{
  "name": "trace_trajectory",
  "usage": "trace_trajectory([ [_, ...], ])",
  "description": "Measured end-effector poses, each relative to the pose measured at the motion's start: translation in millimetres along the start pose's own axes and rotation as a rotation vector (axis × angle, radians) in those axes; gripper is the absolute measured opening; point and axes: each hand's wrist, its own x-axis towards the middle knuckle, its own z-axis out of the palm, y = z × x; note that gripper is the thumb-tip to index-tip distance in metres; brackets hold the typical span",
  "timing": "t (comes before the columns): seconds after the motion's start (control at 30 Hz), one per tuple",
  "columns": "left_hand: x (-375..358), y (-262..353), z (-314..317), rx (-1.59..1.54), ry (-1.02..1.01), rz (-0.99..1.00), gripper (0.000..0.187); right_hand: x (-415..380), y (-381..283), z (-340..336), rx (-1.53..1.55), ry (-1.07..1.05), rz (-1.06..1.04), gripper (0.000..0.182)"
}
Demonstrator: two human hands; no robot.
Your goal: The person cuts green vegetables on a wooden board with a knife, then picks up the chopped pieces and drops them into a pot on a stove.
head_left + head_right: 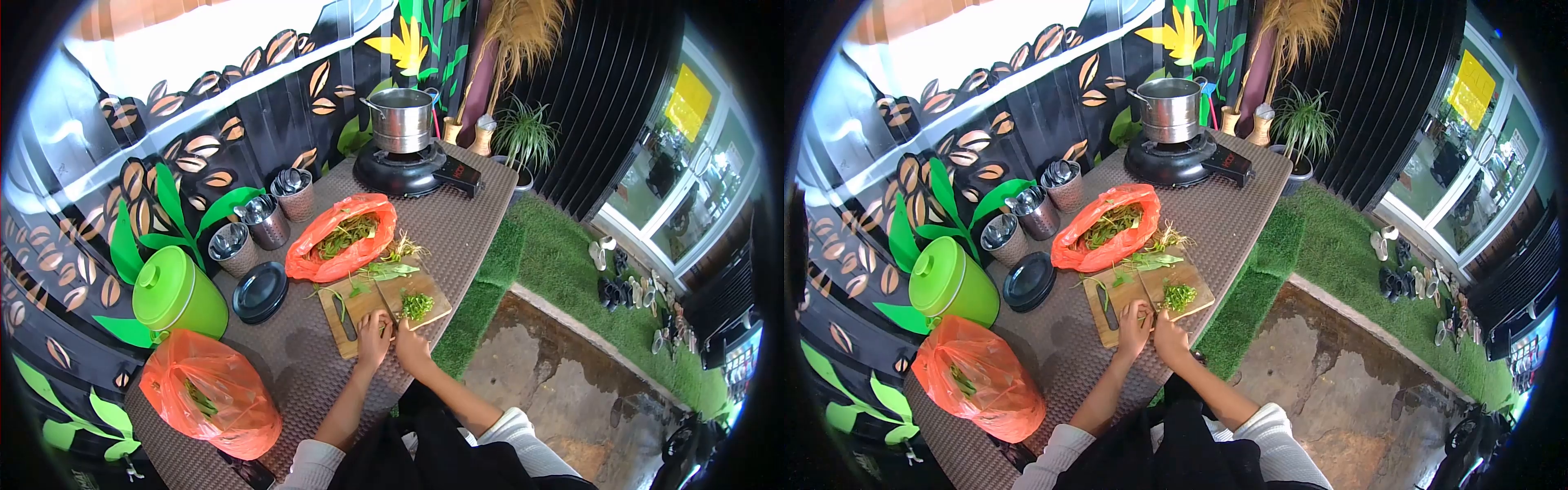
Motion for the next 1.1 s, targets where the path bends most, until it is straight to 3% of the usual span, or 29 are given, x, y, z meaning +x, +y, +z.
trace_trajectory([
  [0.2,-2,-5,4,0.070,0.015,-0.032,0.022,6,5,-9,0.063,-0.029,-0.075,0.024],
  [0.33,-3,-3,1,0.012,-0.012,-0.029,0.023,-3,-4,-3,0.001,-0.015,0.029,0.025],
  [0.53,-5,-4,-2,0.162,-0.022,0.147,0.022,9,9,-12,-0.083,-0.022,-0.106,0.030],
  [0.73,1,0,-7,-0.089,-0.033,-0.027,0.023,-10,-4,-7,-0.061,-0.034,0.009,0.029],
  [0.83,-2,-3,-6,-0.137,-0.025,-0.058,0.022,4,5,4,-0.037,-0.036,-0.017,0.027],
  [0.93,-2,-9,-1,-0.163,0.000,-0.085,0.021,7,11,-2,-0.085,0.030,-0.174,0.023],
  [1.1,-1,-12,-3,-0.209,0.026,-0.188,0.024,-6,0,9,-0.054,0.002,0.004,0.029],
])
